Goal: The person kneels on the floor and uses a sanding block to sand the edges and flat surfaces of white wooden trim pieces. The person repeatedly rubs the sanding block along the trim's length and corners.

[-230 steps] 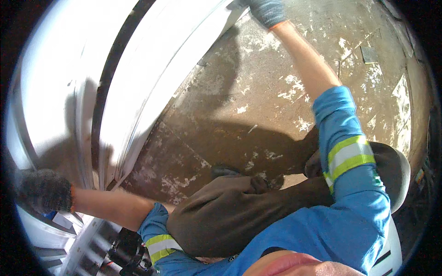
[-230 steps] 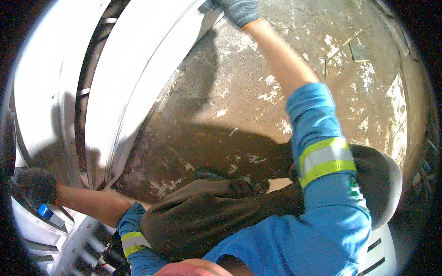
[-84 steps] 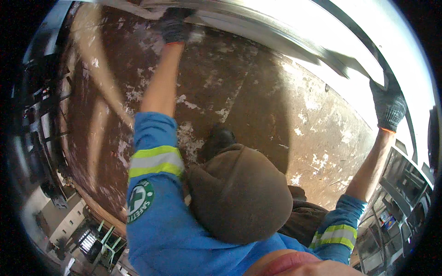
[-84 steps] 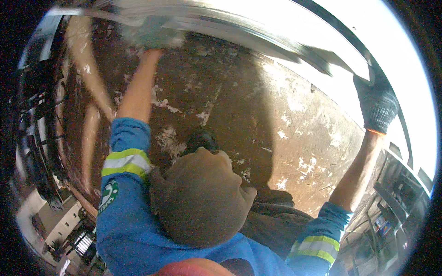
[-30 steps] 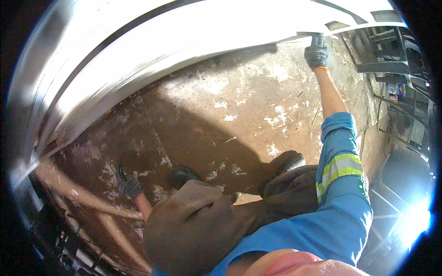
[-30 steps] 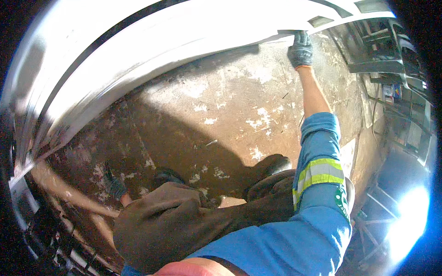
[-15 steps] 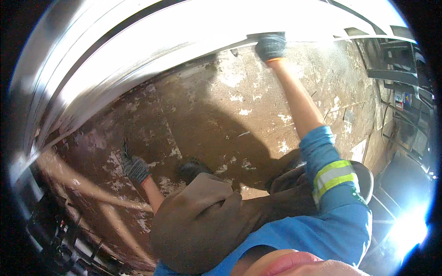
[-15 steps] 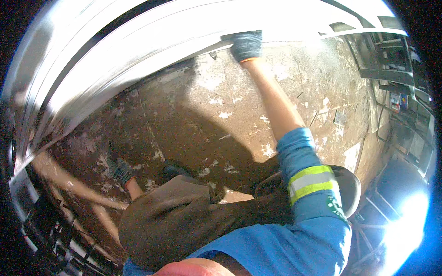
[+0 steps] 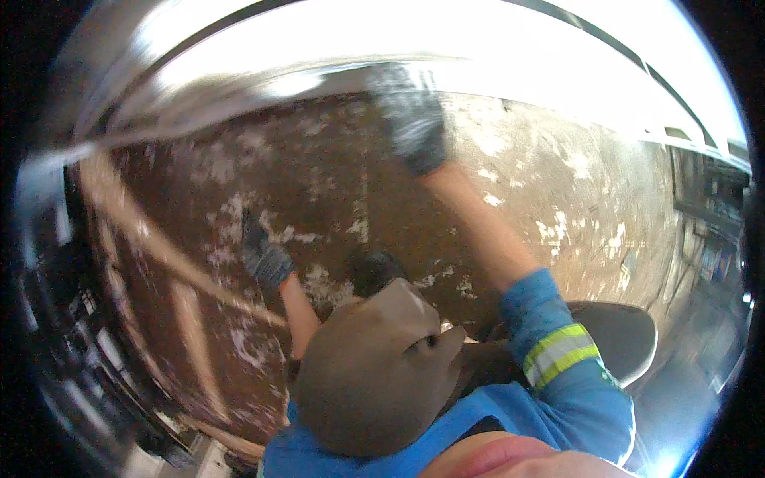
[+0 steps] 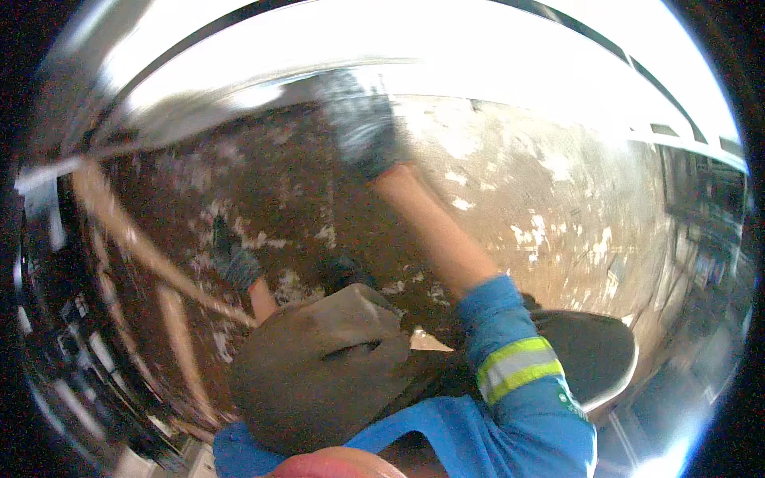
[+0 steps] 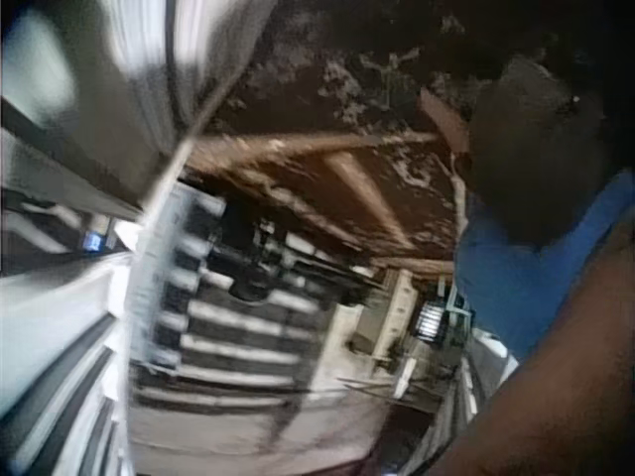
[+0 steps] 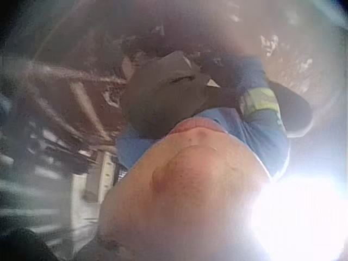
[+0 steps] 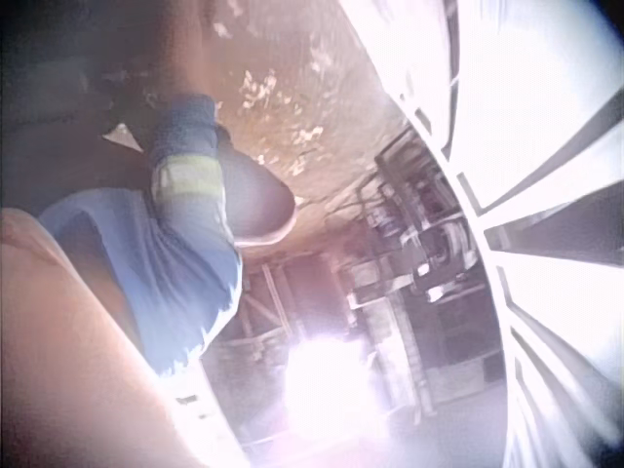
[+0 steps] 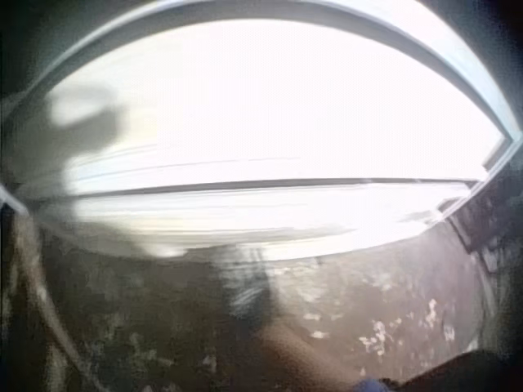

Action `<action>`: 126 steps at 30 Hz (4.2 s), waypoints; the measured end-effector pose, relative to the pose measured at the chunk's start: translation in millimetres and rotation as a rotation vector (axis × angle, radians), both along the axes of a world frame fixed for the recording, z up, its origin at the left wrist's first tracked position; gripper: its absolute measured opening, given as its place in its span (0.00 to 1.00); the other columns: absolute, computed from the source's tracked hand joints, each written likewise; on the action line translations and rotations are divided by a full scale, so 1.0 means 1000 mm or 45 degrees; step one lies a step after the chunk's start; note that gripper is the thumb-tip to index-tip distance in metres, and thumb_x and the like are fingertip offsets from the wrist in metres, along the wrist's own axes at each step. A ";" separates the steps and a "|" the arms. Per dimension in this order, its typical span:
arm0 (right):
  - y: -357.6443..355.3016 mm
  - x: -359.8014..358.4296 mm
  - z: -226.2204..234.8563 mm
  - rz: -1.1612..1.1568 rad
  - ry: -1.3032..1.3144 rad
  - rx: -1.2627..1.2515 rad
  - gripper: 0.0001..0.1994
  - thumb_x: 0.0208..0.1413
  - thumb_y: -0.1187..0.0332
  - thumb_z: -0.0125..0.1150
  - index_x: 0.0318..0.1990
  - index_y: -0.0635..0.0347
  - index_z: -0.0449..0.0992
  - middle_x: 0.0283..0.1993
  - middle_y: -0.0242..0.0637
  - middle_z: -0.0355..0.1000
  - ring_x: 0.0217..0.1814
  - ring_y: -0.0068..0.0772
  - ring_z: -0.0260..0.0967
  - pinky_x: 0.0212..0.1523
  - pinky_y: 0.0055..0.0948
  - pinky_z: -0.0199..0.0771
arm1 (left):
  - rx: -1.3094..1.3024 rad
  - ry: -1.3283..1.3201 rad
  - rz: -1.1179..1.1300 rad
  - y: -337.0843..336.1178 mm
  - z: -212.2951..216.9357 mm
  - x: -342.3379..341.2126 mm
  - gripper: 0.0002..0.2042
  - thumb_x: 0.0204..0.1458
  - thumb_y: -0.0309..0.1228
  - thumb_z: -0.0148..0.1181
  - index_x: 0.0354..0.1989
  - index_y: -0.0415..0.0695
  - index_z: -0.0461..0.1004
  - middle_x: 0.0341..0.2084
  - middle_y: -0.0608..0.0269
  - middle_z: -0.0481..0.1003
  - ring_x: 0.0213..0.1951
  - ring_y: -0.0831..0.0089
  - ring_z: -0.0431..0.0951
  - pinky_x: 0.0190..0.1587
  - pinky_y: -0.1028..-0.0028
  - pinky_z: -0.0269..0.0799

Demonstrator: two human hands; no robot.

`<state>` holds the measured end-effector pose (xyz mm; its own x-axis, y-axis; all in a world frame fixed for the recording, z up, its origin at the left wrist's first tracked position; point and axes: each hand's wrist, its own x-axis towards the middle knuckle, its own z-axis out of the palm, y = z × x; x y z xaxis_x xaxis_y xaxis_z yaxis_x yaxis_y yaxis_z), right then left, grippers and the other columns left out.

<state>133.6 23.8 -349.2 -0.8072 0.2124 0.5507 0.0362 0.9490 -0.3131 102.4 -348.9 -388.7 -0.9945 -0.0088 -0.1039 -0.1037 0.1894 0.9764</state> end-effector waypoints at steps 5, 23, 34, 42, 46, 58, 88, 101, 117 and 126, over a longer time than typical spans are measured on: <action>0.048 0.060 -0.028 -0.260 -0.176 0.158 0.34 0.42 0.70 0.55 0.62 0.65 0.59 0.64 0.57 0.56 0.69 0.58 0.50 0.68 0.52 0.46 | 1.479 -0.086 0.071 0.020 -0.030 -0.006 0.20 0.59 0.25 0.39 0.60 0.34 0.62 0.54 0.54 0.70 0.43 0.77 0.74 0.43 0.79 0.71; -0.212 -0.270 -0.043 0.067 -0.602 0.087 0.33 0.45 0.55 0.55 0.59 0.63 0.62 0.60 0.51 0.61 0.63 0.52 0.57 0.61 0.44 0.58 | 0.260 0.259 0.613 -0.008 0.007 -0.032 0.20 0.53 0.23 0.47 0.55 0.28 0.65 0.54 0.46 0.68 0.54 0.60 0.70 0.60 0.67 0.64; -0.195 -0.243 -0.006 0.430 -0.016 0.133 0.21 0.45 0.64 0.58 0.48 0.61 0.73 0.49 0.49 0.72 0.52 0.49 0.69 0.53 0.45 0.68 | 0.463 0.328 0.666 -0.039 0.013 -0.049 0.20 0.54 0.23 0.44 0.57 0.32 0.64 0.54 0.43 0.68 0.51 0.59 0.74 0.54 0.64 0.70; -0.194 -0.128 -0.008 1.003 -1.008 0.064 0.16 0.51 0.63 0.51 0.45 0.53 0.78 0.43 0.42 0.76 0.47 0.47 0.71 0.51 0.42 0.70 | -1.092 1.153 -0.139 0.007 0.033 -0.167 0.23 0.52 0.25 0.49 0.59 0.48 0.66 0.55 0.56 0.69 0.54 0.58 0.71 0.55 0.61 0.68; -0.116 -0.022 -0.028 1.133 -0.731 -0.341 0.18 0.47 0.68 0.58 0.49 0.51 0.75 0.48 0.42 0.74 0.49 0.48 0.70 0.51 0.42 0.72 | -1.281 1.175 -0.386 0.042 0.023 -0.217 0.26 0.46 0.24 0.53 0.58 0.51 0.67 0.54 0.58 0.70 0.58 0.58 0.66 0.59 0.60 0.63; 0.139 0.070 0.153 -0.274 0.247 0.533 0.16 0.58 0.68 0.50 0.52 0.65 0.72 0.49 0.50 0.72 0.50 0.47 0.71 0.51 0.39 0.69 | -0.939 1.127 -0.681 0.388 0.000 -0.026 0.21 0.57 0.35 0.40 0.57 0.40 0.62 0.57 0.48 0.64 0.60 0.57 0.61 0.65 0.58 0.51; 0.371 0.172 0.108 -0.561 -0.079 1.149 0.10 0.58 0.66 0.51 0.45 0.50 0.75 0.32 0.39 0.77 0.25 0.43 0.74 0.22 0.39 0.72 | -1.664 1.874 -0.317 0.149 0.025 -0.131 0.23 0.40 0.31 0.58 0.50 0.54 0.73 0.48 0.61 0.74 0.52 0.58 0.71 0.58 0.57 0.63; 0.359 0.170 0.119 -0.456 0.052 1.091 0.06 0.51 0.66 0.56 0.37 0.47 0.77 0.26 0.40 0.76 0.22 0.43 0.73 0.21 0.40 0.71 | -1.245 1.890 -0.283 0.157 0.015 -0.166 0.20 0.38 0.31 0.61 0.45 0.52 0.76 0.43 0.60 0.75 0.47 0.57 0.73 0.51 0.56 0.67; 0.374 0.171 0.106 -0.715 -0.137 0.653 0.15 0.58 0.58 0.43 0.37 0.45 0.79 0.32 0.43 0.77 0.30 0.49 0.75 0.28 0.47 0.73 | -1.087 1.634 -0.787 0.352 -0.009 -0.047 0.17 0.53 0.40 0.47 0.50 0.56 0.72 0.53 0.61 0.70 0.54 0.59 0.70 0.58 0.55 0.64; 0.352 0.151 0.098 -0.701 -0.064 0.932 0.06 0.50 0.60 0.55 0.30 0.45 0.78 0.23 0.38 0.76 0.21 0.43 0.73 0.18 0.42 0.70 | -1.110 0.936 -0.573 0.234 -0.020 -0.139 0.14 0.56 0.38 0.46 0.45 0.52 0.76 0.45 0.51 0.74 0.49 0.55 0.73 0.54 0.57 0.67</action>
